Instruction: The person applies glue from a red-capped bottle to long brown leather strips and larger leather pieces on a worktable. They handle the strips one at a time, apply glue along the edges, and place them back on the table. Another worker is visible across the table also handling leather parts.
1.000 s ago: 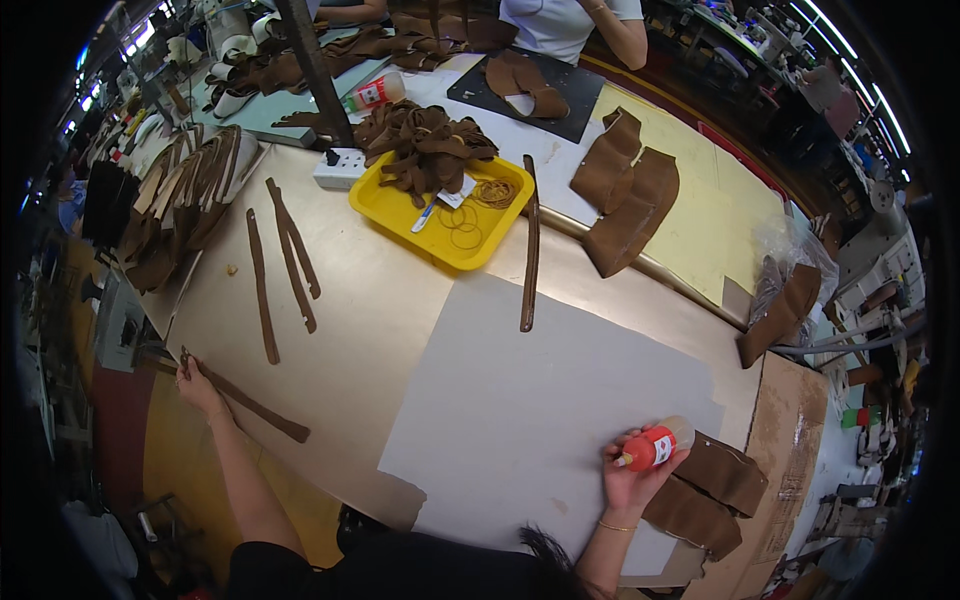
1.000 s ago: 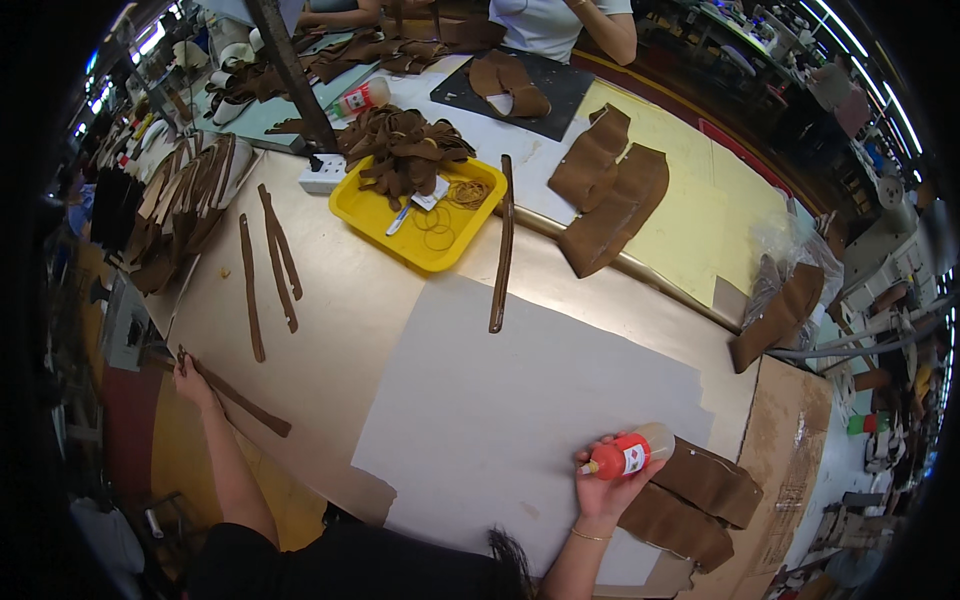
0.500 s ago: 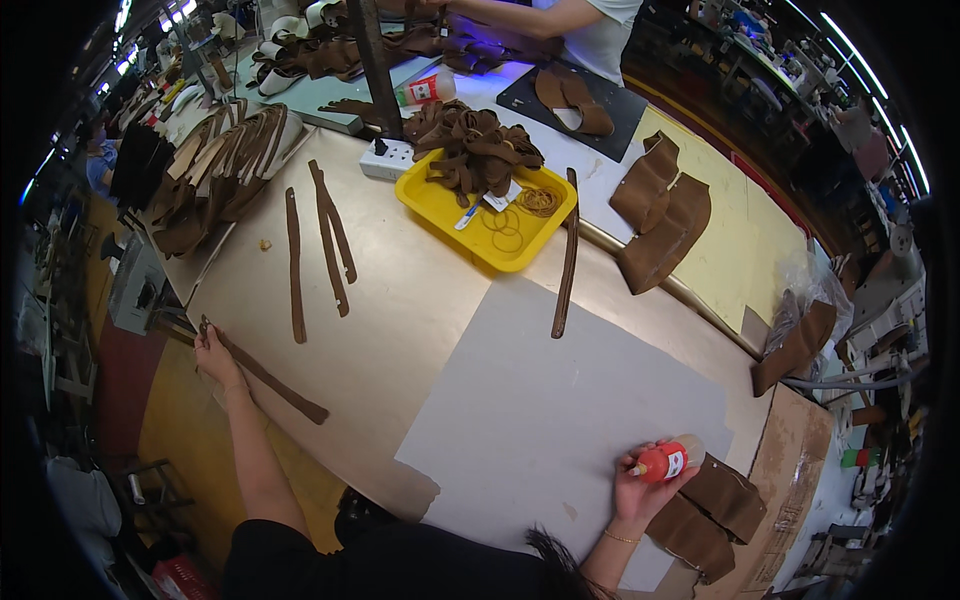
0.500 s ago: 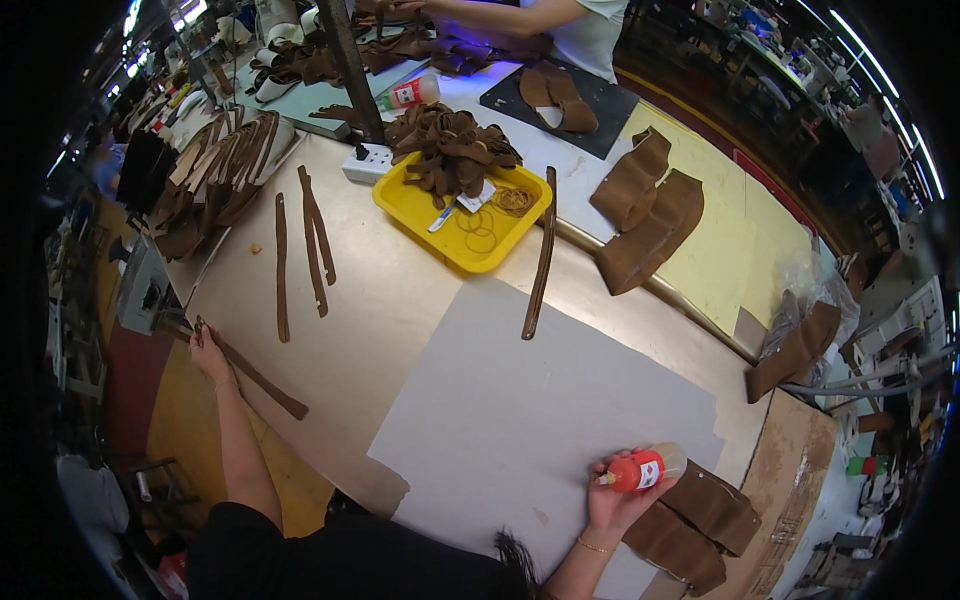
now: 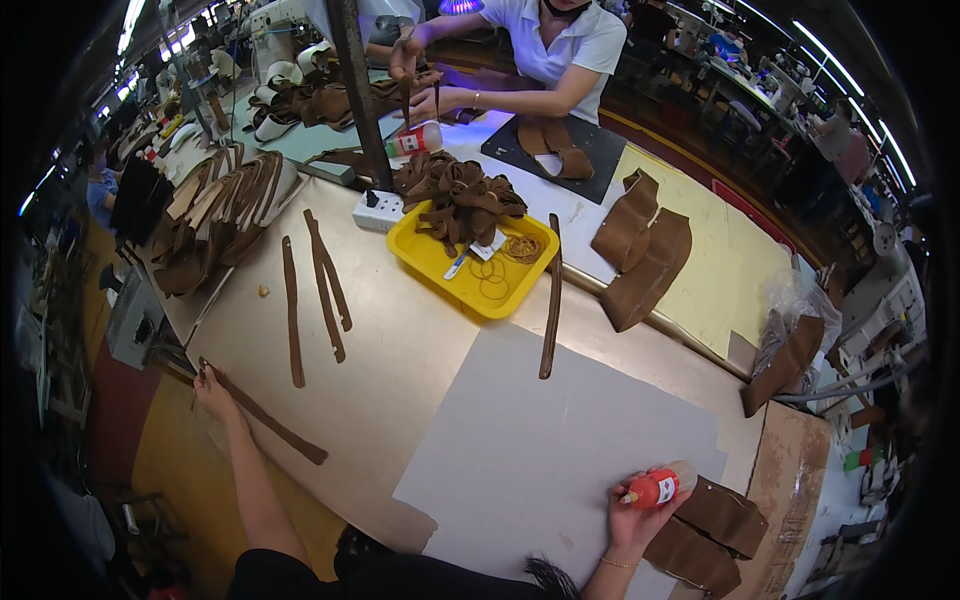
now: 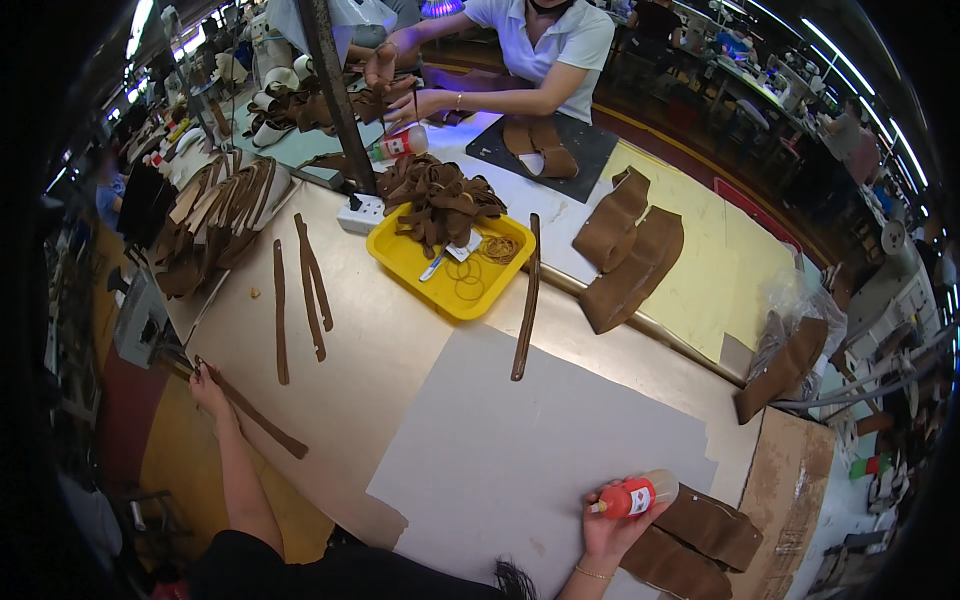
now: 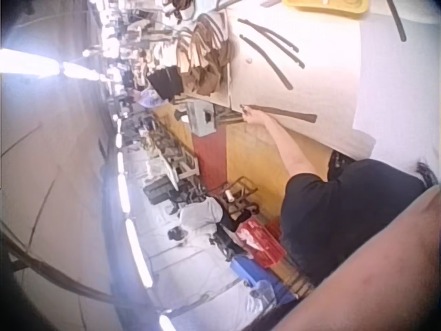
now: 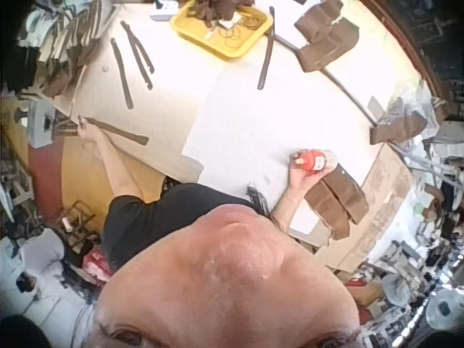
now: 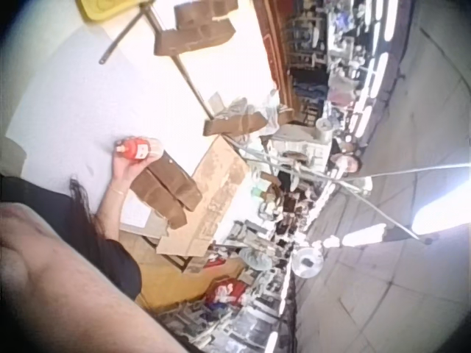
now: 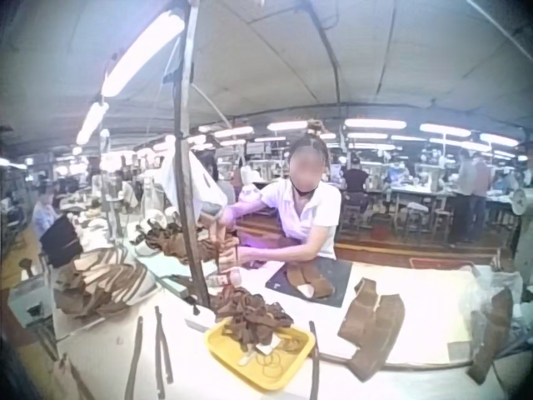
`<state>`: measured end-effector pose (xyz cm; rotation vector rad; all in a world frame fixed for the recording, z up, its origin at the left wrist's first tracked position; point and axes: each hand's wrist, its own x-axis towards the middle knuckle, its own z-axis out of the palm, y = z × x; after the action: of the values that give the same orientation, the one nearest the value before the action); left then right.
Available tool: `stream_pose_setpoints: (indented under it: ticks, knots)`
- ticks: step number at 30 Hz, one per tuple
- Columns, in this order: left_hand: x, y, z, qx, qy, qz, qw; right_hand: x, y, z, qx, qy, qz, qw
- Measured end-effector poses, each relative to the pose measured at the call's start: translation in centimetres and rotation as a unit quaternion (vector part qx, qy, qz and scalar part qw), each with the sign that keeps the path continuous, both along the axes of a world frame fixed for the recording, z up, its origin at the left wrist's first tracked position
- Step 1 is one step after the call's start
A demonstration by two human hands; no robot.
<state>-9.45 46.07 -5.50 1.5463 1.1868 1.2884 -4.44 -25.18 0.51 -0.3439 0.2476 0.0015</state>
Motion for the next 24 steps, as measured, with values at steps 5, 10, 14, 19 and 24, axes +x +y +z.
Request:
stream_pose_setpoints:
  ticks: [5,10,14,19,24]
  knots:
    - [-0.1,0.3,-0.4,0.027,-0.018,-0.033,0.999,0.2,-0.1,-0.2,-0.013,-0.015,0.004,1.000]
    - [0.1,0.6,-0.8,0.008,-0.031,-0.037,0.999,0.2,0.1,0.2,0.001,-0.007,-0.007,1.000]
    - [0.0,0.3,-0.4,0.015,-0.033,-0.029,0.999,0.1,0.1,0.2,0.011,-0.010,-0.004,1.000]
    - [-0.2,0.4,-0.3,0.040,-0.009,-0.018,0.999,0.1,0.0,0.1,-0.002,-0.004,0.001,1.000]
    - [0.2,-1.0,0.8,0.058,0.094,0.045,0.993,0.0,-0.1,-0.1,-0.011,-0.004,0.002,1.000]
